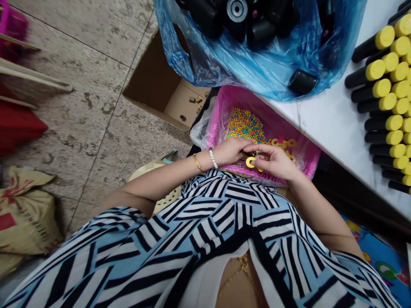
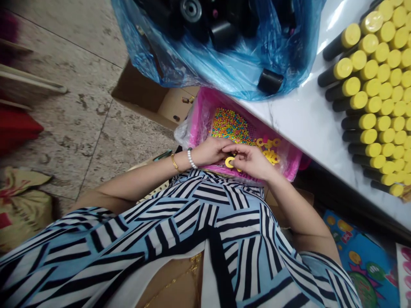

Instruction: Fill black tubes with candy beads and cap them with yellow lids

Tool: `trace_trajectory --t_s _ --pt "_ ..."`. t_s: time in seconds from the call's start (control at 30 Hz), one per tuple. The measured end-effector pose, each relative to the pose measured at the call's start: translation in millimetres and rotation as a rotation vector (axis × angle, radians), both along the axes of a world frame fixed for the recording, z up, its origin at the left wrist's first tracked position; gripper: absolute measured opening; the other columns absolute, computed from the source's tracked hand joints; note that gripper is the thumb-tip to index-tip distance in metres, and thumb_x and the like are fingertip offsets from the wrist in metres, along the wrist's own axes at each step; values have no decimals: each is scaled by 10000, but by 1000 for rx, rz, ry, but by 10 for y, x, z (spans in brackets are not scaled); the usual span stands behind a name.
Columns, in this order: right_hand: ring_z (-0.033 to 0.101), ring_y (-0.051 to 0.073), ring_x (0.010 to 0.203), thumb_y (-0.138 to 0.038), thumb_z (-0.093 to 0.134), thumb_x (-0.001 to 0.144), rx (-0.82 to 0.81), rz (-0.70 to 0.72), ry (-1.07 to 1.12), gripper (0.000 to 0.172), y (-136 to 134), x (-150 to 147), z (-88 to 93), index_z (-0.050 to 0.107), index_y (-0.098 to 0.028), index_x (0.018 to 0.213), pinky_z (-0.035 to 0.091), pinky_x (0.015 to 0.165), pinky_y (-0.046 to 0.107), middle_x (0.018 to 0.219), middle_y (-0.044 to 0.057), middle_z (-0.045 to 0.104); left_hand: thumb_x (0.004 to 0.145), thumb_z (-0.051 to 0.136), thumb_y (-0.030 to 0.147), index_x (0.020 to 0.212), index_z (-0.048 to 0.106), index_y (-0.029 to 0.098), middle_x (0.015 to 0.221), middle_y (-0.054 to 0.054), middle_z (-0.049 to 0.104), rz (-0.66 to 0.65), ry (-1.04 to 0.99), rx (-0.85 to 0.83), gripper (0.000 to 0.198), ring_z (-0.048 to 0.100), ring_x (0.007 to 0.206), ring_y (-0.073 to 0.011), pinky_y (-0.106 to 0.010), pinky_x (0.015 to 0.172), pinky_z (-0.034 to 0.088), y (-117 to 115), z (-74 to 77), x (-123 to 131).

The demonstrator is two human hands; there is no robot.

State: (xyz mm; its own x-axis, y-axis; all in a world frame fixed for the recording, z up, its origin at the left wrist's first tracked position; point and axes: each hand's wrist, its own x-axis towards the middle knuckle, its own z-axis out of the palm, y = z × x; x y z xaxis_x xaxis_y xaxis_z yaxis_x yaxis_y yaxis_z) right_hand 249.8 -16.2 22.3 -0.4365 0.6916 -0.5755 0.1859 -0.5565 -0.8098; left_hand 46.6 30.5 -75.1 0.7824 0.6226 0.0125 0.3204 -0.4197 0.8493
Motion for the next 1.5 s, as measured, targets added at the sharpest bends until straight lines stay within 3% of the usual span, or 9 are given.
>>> trace_trajectory --t_s 0.2,0.37,0.57,0.67,0.77,0.93,1.1,1.33,1.5 --pt "571 138 688 -316 626 945 330 72 -412 427 12 462 -16 660 -208 1357 444 671 272 884 16 701 809 624 21 1236 701 167 1120 -67 791 70 -33 -20 457 742 1019 -195 -291 936 538 10 67 -86" --pt "623 277 1048 -260 454 1035 724 529 -1111 342 133 363 -145 736 -179 1210 445 931 378 1124 140 741 792 644 66 1207 728 186 1021 -28 799 208 -53 -102 441 735 895 -173 -274 854 541 8 138 -170" --pt "643 255 967 -190 419 1040 663 992 -973 333 257 -115 -521 717 -128 1174 411 749 316 1089 161 725 800 626 69 1190 729 161 1114 -62 793 301 -41 -58 414 738 1009 -205 -319 945 551 -43 129 -146" --pt "651 220 872 -211 454 1040 679 932 -858 290 217 -59 -530 734 -137 1047 431 747 298 1004 133 730 808 612 54 1209 717 149 1161 -84 785 300 -4 -27 425 731 1090 -233 -365 1003 549 -61 104 -138" --pt "655 211 874 -252 479 1046 776 665 -732 274 147 29 -350 735 -163 1005 482 804 295 954 111 718 807 591 26 1217 707 167 1162 -76 784 289 36 -26 449 731 1106 -234 -382 1018 554 -68 77 -125" --pt "684 214 990 -315 493 1062 873 392 -668 305 78 -69 -59 738 -222 1218 541 896 315 1072 105 724 850 594 36 1216 693 154 1168 -91 779 236 28 -38 398 728 1118 -231 -371 1018 557 -79 77 -74" --pt "693 232 1094 -355 537 1050 890 250 -826 405 25 31 -12 645 -245 1425 547 984 340 1241 109 718 858 620 64 1245 682 139 1166 -105 774 231 53 -31 400 726 1098 -241 -370 997 552 -75 135 -73" --pt "707 256 1021 -371 474 1063 738 334 -1135 362 -76 618 -147 754 -191 1205 535 875 337 1125 124 767 836 636 91 1214 714 148 1129 -97 778 236 49 33 391 710 1106 -258 -404 1033 528 -71 107 -118" --pt "715 284 956 -463 568 1011 535 485 -1302 360 -83 555 -230 752 -198 1172 507 756 341 1136 156 771 856 621 97 1231 716 184 1173 -76 783 214 21 15 397 727 1104 -242 -396 1032 537 -74 85 -84"
